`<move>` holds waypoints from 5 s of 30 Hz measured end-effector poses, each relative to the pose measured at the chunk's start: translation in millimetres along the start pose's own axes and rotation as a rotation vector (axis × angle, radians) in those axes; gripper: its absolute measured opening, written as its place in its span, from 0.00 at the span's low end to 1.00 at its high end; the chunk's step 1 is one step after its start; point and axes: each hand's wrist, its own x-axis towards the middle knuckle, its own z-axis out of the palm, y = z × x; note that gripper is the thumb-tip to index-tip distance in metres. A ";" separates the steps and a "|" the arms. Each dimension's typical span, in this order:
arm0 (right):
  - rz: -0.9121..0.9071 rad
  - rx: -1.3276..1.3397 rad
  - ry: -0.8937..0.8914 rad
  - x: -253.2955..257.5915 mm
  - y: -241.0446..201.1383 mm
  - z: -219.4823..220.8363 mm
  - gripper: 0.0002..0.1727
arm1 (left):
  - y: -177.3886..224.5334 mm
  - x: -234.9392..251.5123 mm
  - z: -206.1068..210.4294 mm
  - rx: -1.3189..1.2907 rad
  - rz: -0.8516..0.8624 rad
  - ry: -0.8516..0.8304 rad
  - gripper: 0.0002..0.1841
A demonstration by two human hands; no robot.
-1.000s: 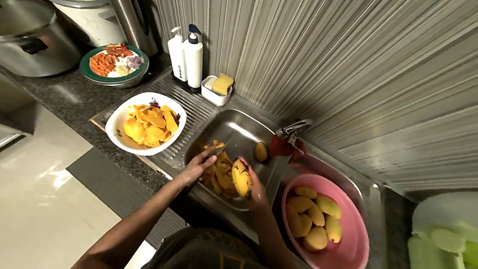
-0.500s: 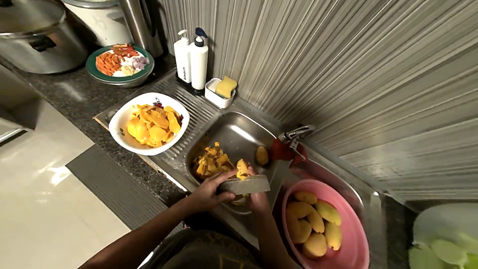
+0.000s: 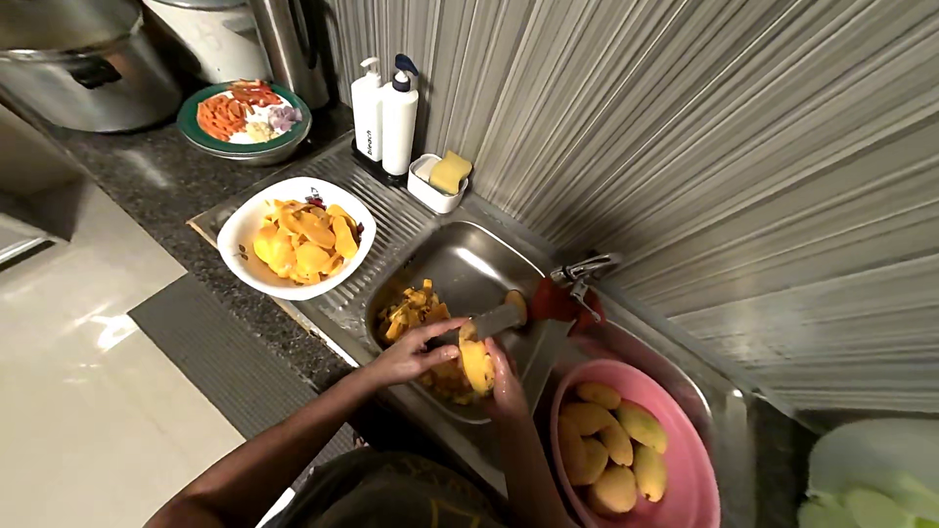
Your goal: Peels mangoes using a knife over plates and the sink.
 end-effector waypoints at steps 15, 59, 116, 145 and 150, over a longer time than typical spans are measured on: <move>0.208 0.798 -0.386 23.0 20.8 -22.6 0.29 | -10.8 -15.8 -2.8 -0.693 -0.445 0.078 0.30; 0.074 0.861 -0.280 31.1 -10.5 14.2 0.27 | 16.7 -32.2 48.4 0.451 0.173 0.087 0.45; 0.032 0.412 -0.427 14.2 2.4 -25.2 0.45 | 13.7 9.2 -22.7 -0.397 -0.278 0.182 0.24; -0.253 0.249 -0.149 -2.7 -10.1 -12.5 0.25 | 30.2 -11.9 28.6 0.176 0.193 0.079 0.33; -0.247 0.259 -0.232 -0.5 -7.5 -18.7 0.31 | 32.8 -4.7 26.0 0.191 0.181 0.015 0.37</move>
